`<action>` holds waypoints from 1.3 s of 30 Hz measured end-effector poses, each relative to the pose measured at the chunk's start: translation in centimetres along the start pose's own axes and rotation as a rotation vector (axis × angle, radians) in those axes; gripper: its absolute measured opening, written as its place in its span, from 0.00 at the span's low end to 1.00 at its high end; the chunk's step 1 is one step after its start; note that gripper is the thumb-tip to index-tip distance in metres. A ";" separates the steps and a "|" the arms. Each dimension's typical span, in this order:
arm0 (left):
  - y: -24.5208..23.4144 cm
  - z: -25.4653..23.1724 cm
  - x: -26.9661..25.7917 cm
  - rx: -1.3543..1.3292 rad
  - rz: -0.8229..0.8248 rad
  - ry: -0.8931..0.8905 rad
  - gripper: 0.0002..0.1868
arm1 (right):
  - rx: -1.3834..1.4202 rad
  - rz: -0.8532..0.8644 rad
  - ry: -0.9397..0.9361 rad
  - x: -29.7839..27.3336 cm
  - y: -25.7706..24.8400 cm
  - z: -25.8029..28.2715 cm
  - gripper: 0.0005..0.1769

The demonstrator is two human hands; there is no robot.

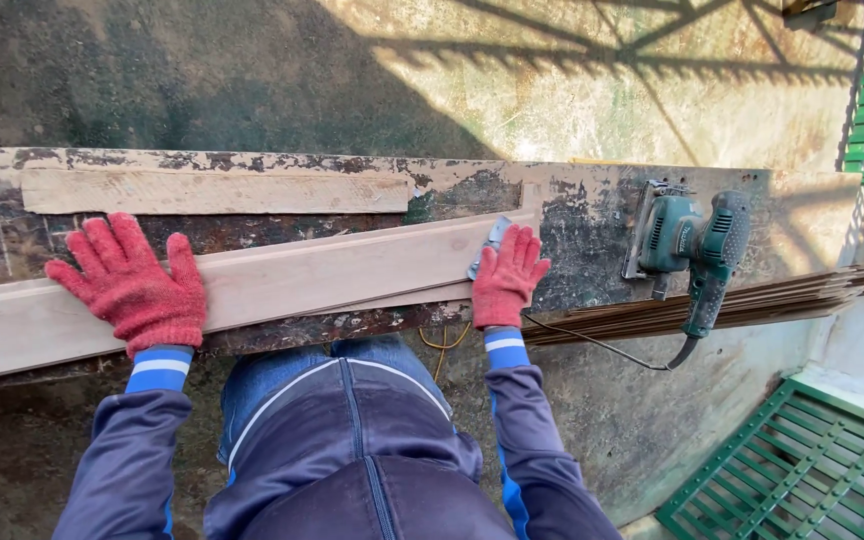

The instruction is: Manually sanding a wooden plank using a sanding block on a workbench.

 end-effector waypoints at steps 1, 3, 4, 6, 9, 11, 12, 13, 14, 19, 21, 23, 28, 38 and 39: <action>0.1 0.1 -0.2 -0.005 -0.002 -0.003 0.41 | -0.004 -0.003 -0.002 -1.7 -0.5 1.8 0.37; 0.1 0.2 -0.4 0.012 -0.037 0.040 0.40 | -0.433 -0.250 -0.311 -5.5 -2.1 7.3 0.40; 0.1 0.0 -0.1 0.010 -0.040 0.045 0.40 | -0.433 -0.254 -0.306 -5.7 -2.5 7.2 0.40; 0.0 0.0 -0.2 0.008 -0.037 0.043 0.41 | -0.109 -0.249 -0.501 -6.7 -3.3 7.8 0.35; 0.4 0.8 -0.3 0.018 -0.012 0.006 0.41 | -0.589 -0.256 -0.333 -1.7 -1.9 1.9 0.36; 0.6 0.7 -0.2 0.018 -0.016 0.019 0.41 | -0.384 -0.066 -0.182 0.9 -1.0 -0.5 0.35; 0.5 0.7 -0.3 0.021 -0.026 0.029 0.41 | -0.173 0.115 -0.033 2.2 -0.2 -2.0 0.35; 0.4 0.6 -0.3 0.017 -0.025 0.031 0.41 | -0.175 0.114 -0.029 0.7 -0.7 0.3 0.35; 0.3 0.6 -0.2 0.014 -0.020 0.035 0.41 | -0.314 -0.090 -0.178 -1.0 -2.1 3.4 0.39; 0.2 0.5 -0.3 0.019 -0.037 0.053 0.40 | 0.153 -0.234 -0.491 -6.3 -4.5 11.3 0.38; 0.5 0.6 -0.5 0.031 -0.021 0.024 0.41 | -0.199 -0.364 -0.500 -4.0 -3.9 8.2 0.36; 0.6 0.8 -0.5 0.017 -0.019 0.035 0.41 | -0.211 -0.137 -0.334 0.2 -2.8 3.1 0.36; 0.5 0.8 -0.4 0.037 -0.051 0.040 0.40 | -0.177 0.052 -0.054 -0.5 -1.0 2.6 0.36; 0.4 0.8 -0.4 0.033 -0.050 0.062 0.40 | -0.418 0.011 -0.046 1.1 1.6 -3.9 0.35; 0.4 0.6 -0.5 0.023 -0.044 0.044 0.40 | -0.150 0.200 0.088 1.6 2.0 -5.0 0.35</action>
Point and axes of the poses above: each hand's wrist, its own x-axis towards the middle knuckle, its own y-axis out of the palm, z = x × y, the point moved 5 cm from there along x, towards the middle knuckle, and after that the axes turned 15 degrees about -x, right-handed, at the moved point
